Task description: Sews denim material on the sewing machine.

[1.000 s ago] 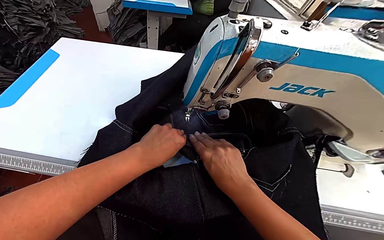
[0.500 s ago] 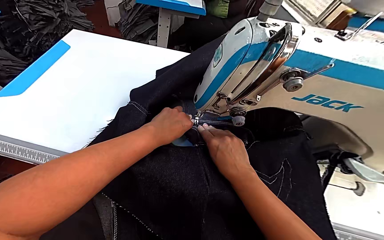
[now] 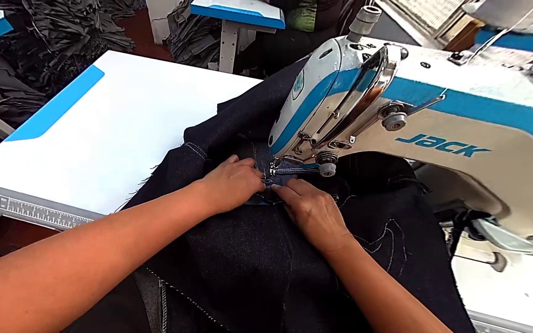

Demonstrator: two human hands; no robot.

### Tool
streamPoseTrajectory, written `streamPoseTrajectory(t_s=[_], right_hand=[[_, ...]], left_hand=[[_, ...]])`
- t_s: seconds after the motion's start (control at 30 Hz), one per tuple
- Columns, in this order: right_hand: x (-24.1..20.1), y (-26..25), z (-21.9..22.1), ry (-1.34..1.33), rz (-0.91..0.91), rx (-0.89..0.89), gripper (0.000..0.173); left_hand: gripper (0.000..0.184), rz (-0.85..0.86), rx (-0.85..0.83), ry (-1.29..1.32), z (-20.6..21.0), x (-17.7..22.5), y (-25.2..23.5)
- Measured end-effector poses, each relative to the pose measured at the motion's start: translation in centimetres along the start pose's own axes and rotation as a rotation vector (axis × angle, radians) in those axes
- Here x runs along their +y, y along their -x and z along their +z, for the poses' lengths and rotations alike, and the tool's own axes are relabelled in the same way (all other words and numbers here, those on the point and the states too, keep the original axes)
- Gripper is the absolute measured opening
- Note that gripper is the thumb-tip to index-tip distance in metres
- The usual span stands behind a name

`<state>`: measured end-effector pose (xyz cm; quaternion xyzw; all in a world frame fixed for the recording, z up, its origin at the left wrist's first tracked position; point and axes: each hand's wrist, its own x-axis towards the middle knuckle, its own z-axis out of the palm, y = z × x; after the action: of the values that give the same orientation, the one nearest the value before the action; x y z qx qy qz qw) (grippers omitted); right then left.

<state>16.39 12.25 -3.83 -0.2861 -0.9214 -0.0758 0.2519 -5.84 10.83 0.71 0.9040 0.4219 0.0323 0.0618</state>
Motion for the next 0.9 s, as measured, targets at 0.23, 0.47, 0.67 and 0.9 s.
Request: streamPoseTrajectory(t_s=[0.23,0.47,0.67,0.9], right_hand=[[0.0,-0.9,0.8,0.095,0.09,0.031,0.012],[0.0,-0.3,0.2,0.061,-0.025,0.001,0.011],[-0.4,0.5,-0.2,0.034,-0.006,-0.058,0.026],[-0.8,0.3,-0.2,0.035,0.04,-0.045,0.023]], left_hand=[[0.025,0.051,0.278,0.021,2.4,-1.3,0.3],[0.052,-0.125,-0.033,0.143,0.3,-0.8,-1.3],[0.07,-0.261,-0.379,0.216,-2.7,-0.5,-3.8],[0.044,-0.282,-0.314,0.102,-2.1,0.0,-3.4]])
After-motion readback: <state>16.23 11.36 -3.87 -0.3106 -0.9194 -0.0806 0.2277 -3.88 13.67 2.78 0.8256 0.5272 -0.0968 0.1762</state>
